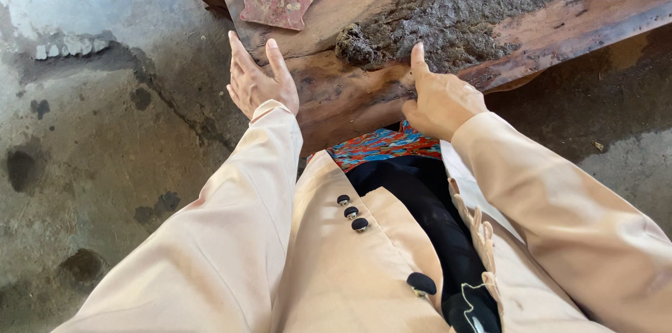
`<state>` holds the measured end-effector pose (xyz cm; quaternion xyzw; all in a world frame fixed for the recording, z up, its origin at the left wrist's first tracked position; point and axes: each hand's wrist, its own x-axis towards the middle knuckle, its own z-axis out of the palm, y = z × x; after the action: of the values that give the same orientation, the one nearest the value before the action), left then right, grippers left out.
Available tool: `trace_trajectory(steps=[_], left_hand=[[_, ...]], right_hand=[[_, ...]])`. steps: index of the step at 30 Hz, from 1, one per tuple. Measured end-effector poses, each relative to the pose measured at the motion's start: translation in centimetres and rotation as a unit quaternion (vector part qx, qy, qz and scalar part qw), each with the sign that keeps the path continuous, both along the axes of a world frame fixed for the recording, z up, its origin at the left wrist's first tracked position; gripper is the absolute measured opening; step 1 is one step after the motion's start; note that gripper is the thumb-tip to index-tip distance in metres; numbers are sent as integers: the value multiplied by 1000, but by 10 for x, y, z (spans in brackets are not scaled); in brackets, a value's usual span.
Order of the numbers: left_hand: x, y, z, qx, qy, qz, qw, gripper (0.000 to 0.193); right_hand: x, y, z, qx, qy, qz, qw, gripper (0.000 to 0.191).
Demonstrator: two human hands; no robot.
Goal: The person uses their right index finger to press and spread a dark paste into a groove on a wooden plank. The left hand rests on the plank for stability. The paste is worked into the groove repeatedly without a visible final state.
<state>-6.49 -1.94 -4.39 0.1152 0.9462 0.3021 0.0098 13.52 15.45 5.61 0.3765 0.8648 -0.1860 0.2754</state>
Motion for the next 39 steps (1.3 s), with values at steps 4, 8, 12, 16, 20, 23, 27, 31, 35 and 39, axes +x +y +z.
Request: trace_trajectory(steps=[4, 8, 12, 16, 20, 23, 27, 31, 35, 39], left_hand=[[0, 1, 1, -7, -11, 4, 1000, 74], [1, -1, 2, -10, -17, 4, 1000, 74], [0, -1, 1, -6, -10, 0, 1000, 74], [0, 0, 0, -3, -8, 0, 1000, 74], [0, 0, 0, 0, -3, 3, 1000, 74], [0, -2, 1, -1, -5, 5, 1000, 74], [0, -1, 1, 2, -3, -1, 1000, 74], [-1, 0, 2, 1, -13, 3, 1000, 75], [0, 0, 3, -3, -13, 7, 1000, 73], [0, 0, 3, -2, -14, 3, 1000, 73]], right_hand=[[9, 10, 5, -34, 117, 56, 991, 76], [17, 16, -8, -4, 144, 28, 989, 79], [22, 18, -9, -14, 81, 44, 996, 82], [16, 24, 0, -34, 136, 46, 989, 72], [6, 22, -3, 3, 80, 22, 997, 85], [8, 25, -8, -13, 104, 93, 990, 73], [14, 44, -11, -3, 128, 30, 991, 79], [8, 52, -21, 24, 58, 1, 998, 85], [12, 60, -22, -13, 113, 28, 993, 75], [12, 68, -26, -1, 122, -27, 992, 83]])
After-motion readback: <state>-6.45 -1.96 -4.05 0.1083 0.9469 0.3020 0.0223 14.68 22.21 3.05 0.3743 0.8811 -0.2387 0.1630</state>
